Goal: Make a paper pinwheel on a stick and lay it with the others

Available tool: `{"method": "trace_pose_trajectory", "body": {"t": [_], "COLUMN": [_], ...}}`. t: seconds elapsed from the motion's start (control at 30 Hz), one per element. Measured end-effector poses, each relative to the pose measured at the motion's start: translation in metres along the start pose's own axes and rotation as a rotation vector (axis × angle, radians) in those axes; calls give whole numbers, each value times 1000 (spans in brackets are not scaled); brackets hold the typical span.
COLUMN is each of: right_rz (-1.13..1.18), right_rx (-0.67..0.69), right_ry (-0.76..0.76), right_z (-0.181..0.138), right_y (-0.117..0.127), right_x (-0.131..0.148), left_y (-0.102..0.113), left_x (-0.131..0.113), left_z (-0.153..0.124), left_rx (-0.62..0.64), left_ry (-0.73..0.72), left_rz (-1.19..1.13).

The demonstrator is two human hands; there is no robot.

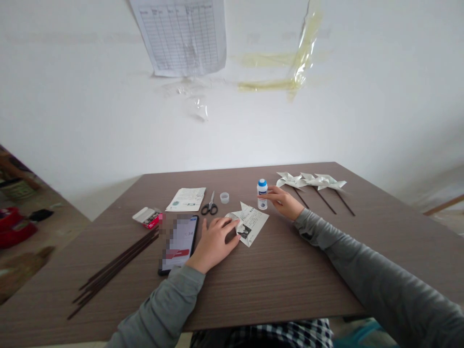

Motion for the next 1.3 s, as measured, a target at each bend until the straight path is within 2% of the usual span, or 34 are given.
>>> {"method": "trace_pose_trajectory", "body": {"t": [0.13, 0.37, 0.7, 0.87, 0.97, 1.03, 1.3], "right_rz": [-22, -140, -272, -308, -285, -250, 30], "right_rx": [-54, -153, -267, -443, -541, -558, -481], "right_ry": [-13, -112, -36, -52, -90, -114, -202], "right_z": [-4, -6, -9, -12, -13, -13, -9], "right_y": [-5, -10, -10, -8, -4, -3, -30], "right_x": [1, 9, 9, 12, 12, 13, 29], "left_y": [-3, 5, 10, 9, 7, 5, 2], "left_x": [1, -2, -7, -7, -7, -8, -12], "left_z": [0, 2, 3, 4, 5, 5, 6], "left_rx": [-9, 8, 7, 21, 23, 17, -69], "left_ry": [-18, -13, 15, 14, -9, -19, -27], "left_rz": [21, 7, -21, -32, -42, -42, -23]}}
Point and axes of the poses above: each hand's wrist, its own z-axis towards the middle knuckle, its own y-axis out of the back of the hand, x = y × z, the point moved 1 cm from there along z, towards the middle knuckle, and after that the axes turned 12 degrees about z, right-handed, at the moved point
